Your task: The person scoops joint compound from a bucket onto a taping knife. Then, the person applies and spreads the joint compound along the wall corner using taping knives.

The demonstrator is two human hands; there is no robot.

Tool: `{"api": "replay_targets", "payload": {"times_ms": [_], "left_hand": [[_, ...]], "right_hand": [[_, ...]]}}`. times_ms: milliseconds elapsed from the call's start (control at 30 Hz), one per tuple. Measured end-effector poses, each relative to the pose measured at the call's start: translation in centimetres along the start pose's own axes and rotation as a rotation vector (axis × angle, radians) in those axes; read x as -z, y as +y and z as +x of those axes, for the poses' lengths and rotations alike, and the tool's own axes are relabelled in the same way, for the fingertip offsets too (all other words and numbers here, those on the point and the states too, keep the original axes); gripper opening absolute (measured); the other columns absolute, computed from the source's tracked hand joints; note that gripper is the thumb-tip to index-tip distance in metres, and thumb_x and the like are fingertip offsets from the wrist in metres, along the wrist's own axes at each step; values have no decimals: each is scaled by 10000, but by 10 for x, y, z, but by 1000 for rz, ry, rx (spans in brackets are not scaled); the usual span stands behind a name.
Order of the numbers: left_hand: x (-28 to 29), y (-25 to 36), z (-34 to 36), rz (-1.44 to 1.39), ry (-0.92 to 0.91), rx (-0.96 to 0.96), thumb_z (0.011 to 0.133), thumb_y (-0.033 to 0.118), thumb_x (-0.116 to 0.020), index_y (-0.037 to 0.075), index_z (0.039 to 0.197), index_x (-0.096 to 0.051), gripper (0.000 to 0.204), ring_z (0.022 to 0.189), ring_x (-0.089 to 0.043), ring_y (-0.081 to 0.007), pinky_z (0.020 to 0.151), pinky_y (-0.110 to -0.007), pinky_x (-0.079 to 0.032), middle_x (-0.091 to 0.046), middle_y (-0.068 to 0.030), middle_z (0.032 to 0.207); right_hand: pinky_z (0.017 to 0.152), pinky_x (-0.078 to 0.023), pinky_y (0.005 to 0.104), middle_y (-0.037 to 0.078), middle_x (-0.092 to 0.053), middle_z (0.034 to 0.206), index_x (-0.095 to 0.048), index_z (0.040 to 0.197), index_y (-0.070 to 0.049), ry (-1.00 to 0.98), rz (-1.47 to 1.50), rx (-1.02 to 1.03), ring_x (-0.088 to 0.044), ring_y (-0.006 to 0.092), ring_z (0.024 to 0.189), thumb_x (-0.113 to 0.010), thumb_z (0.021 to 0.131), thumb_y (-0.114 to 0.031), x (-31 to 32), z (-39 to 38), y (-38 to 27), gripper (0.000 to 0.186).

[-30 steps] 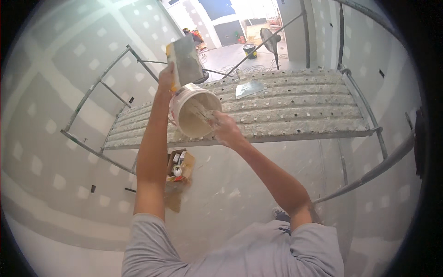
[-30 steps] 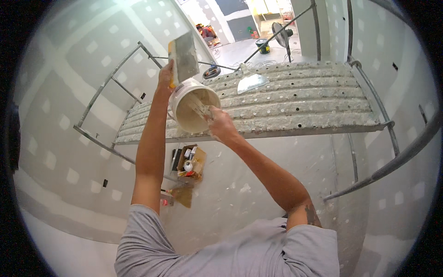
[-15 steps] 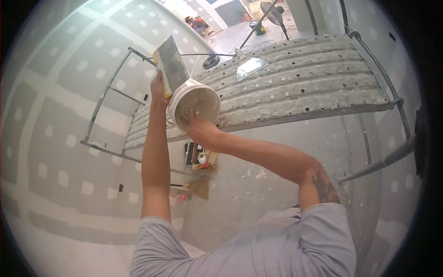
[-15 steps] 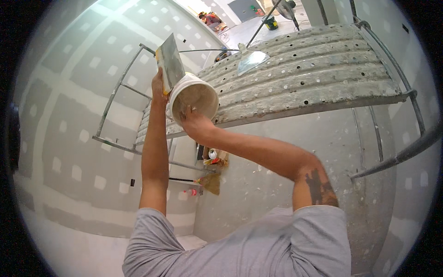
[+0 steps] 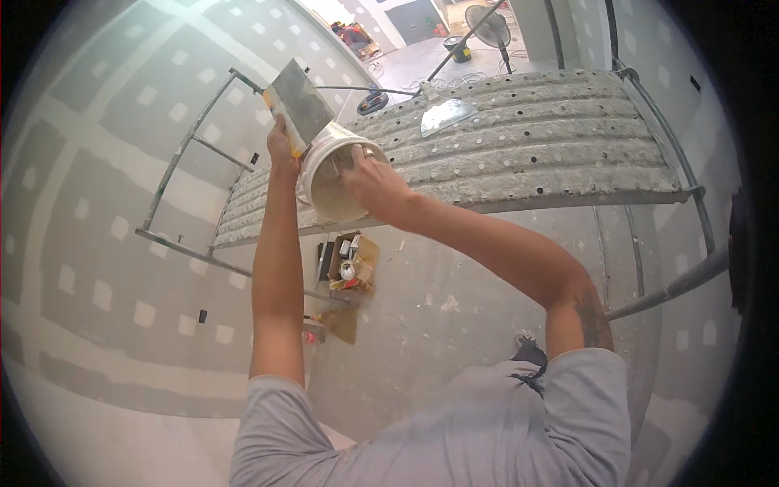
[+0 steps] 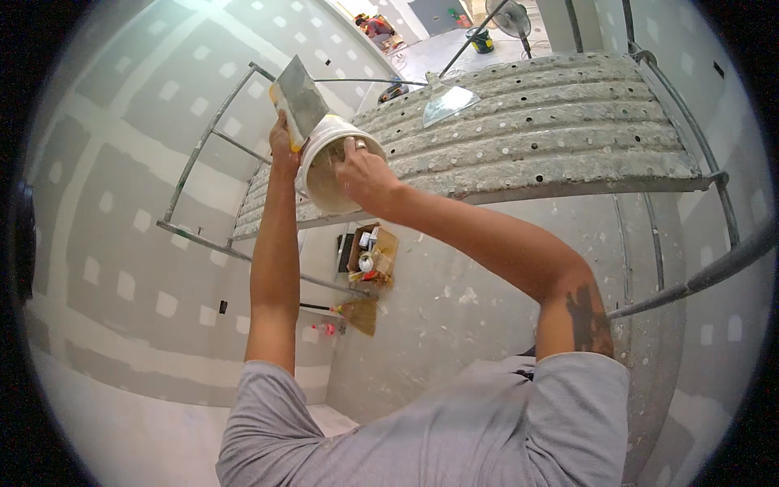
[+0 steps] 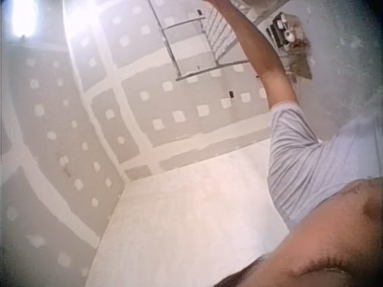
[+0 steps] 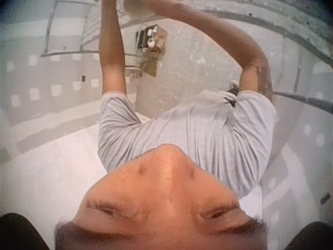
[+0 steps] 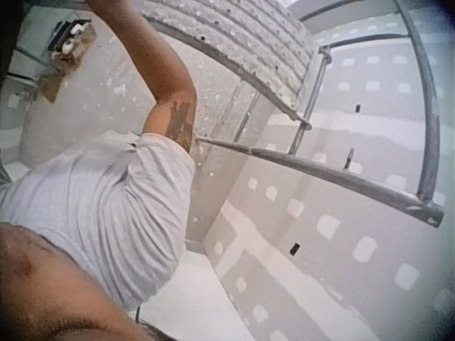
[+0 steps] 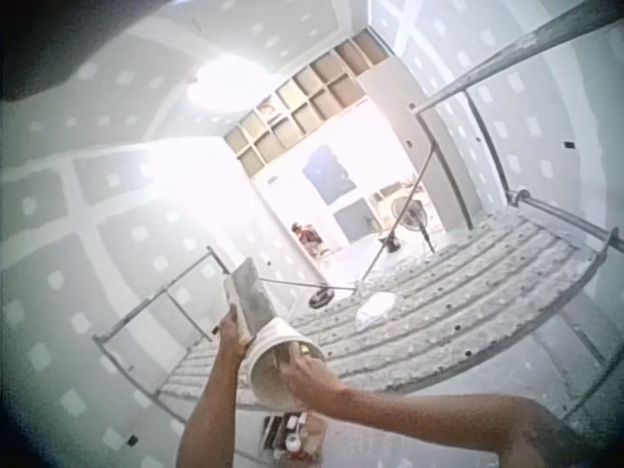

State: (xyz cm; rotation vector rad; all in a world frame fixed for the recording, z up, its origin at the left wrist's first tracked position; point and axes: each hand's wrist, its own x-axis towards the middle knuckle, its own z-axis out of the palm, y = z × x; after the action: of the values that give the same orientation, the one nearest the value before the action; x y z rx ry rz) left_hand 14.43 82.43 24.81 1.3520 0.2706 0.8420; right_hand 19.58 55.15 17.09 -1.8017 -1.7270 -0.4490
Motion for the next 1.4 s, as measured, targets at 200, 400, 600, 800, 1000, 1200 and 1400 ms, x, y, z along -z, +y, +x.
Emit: {"api": "replay_targets", "payload": {"times_ms": [200, 400, 600, 800, 1000, 1200, 1400], "left_hand": [[-10, -3, 20, 91, 67, -12, 1054, 371, -424, -18, 1311, -509, 474, 981, -684, -274, 850, -410, -577, -657, -152, 1168], [-39, -8, 8, 164, 110, -6, 1035, 319, -483, -92, 1269, -509, 473, 1002, -662, -275, 861, -401, -556, -638, -163, 1154], [-31, -7, 21, 193, 124, -14, 1024, 312, -504, -92, 1278, -498, 477, 998, -664, -288, 838, -423, -566, -633, -169, 1155], [-55, -13, 27, 302, 161, 37, 1010, 333, -530, -48, 1296, -505, 477, 1008, -655, -299, 809, -456, -566, -625, -159, 1175], [-28, -10, 29, 264, 166, 60, 1006, 365, -537, -28, 1330, -488, 512, 1029, -649, -309, 826, -475, -560, -618, -148, 1199], [-48, -13, 26, 331, 90, 65, 1026, 389, -486, 28, 1385, -468, 509, 1082, -632, -316, 848, -511, -562, -600, -120, 1254], [-13, -7, 43, 440, 74, -4, 1031, 390, -474, 52, 1406, -453, 505, 1148, -595, -324, 855, -536, -559, -561, -113, 1311]], "right_hand": [[821, -568, 358, 263, -609, 1141, -710, 1041, -33, 73, 37, -93, -676, 322, 991, -616, 859, -134, -58, 16, 5, 229], [764, -585, 359, 266, -618, 1120, -756, 891, -45, -187, -93, 25, -707, 325, 914, -626, 843, -128, -20, 2, 0, 162], [769, -596, 367, 321, -625, 1115, -747, 918, -23, 54, -103, -54, -703, 319, 930, -637, 836, -125, -16, 26, -12, 170], [744, -593, 375, 125, -722, 1078, -771, 937, -96, -103, 136, -364, -726, 268, 910, -626, 889, -194, -36, 27, 11, 181], [821, -570, 338, 101, -674, 1229, -721, 1109, -105, -405, -69, -250, -665, 233, 1106, -678, 871, -210, -14, 18, -8, 263], [800, -569, 352, 111, -662, 1244, -705, 1172, -129, -266, -206, -218, -639, 248, 1129, -636, 911, -209, -38, 36, 7, 282], [810, -573, 362, 254, -648, 1151, -689, 1187, -99, 134, -129, -196, -658, 305, 1038, -602, 922, -214, -45, 10, -23, 301]]}}
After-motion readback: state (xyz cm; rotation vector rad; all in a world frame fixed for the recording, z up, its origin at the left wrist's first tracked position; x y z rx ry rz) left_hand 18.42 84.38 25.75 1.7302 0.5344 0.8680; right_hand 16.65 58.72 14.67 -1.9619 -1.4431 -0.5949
